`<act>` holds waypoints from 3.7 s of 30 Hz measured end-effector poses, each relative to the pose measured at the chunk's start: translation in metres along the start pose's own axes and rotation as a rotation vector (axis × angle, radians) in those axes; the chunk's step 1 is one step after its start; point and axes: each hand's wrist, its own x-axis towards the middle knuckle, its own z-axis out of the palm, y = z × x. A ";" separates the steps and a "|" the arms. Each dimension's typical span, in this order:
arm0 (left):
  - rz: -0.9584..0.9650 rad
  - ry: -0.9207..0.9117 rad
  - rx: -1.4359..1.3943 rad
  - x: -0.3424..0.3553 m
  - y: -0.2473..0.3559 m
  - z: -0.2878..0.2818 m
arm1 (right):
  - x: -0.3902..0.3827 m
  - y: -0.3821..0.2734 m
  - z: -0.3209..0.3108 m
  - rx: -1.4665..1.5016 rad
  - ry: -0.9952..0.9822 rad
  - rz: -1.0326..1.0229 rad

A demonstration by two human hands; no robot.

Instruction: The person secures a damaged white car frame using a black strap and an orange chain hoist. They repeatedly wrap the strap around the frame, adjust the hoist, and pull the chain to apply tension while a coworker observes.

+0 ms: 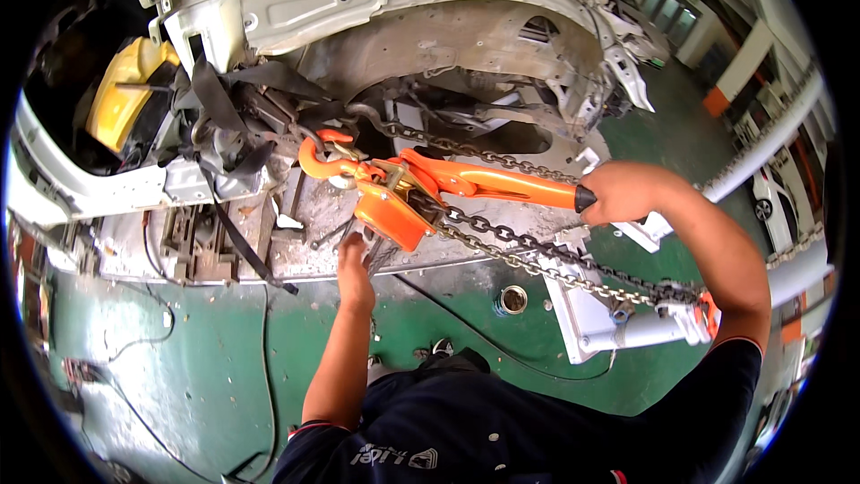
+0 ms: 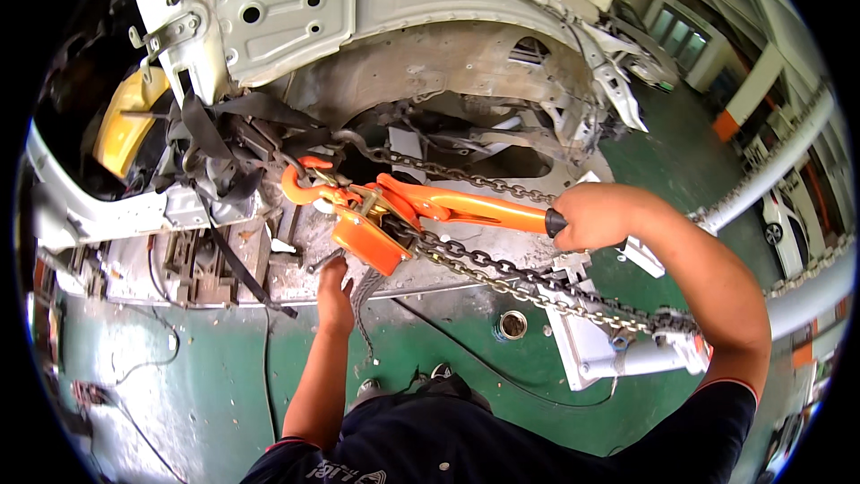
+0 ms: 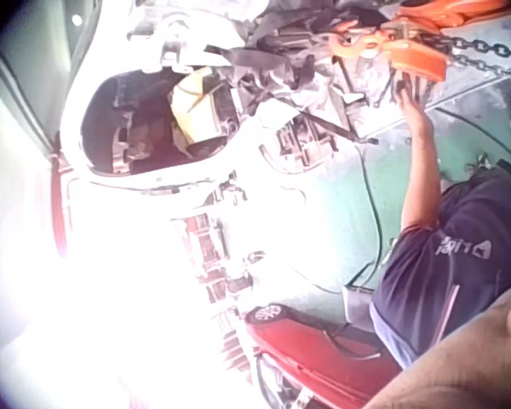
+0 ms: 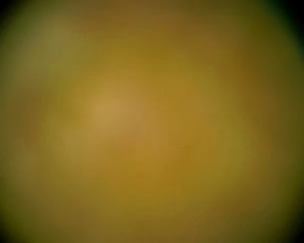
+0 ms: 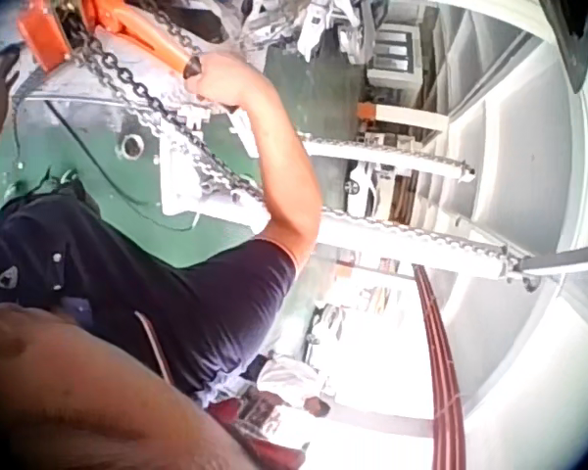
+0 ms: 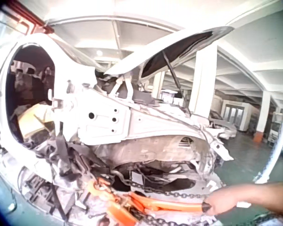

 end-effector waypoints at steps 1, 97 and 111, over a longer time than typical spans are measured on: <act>-0.057 -0.077 0.000 -0.003 0.031 0.013 | -0.009 -0.012 0.008 -0.048 0.075 0.010; -0.601 -0.495 0.593 -0.116 0.168 -0.037 | 0.242 -0.158 0.553 2.600 0.505 0.831; -0.529 -0.465 0.535 -0.119 0.153 -0.036 | 0.207 0.028 0.325 0.865 1.661 0.191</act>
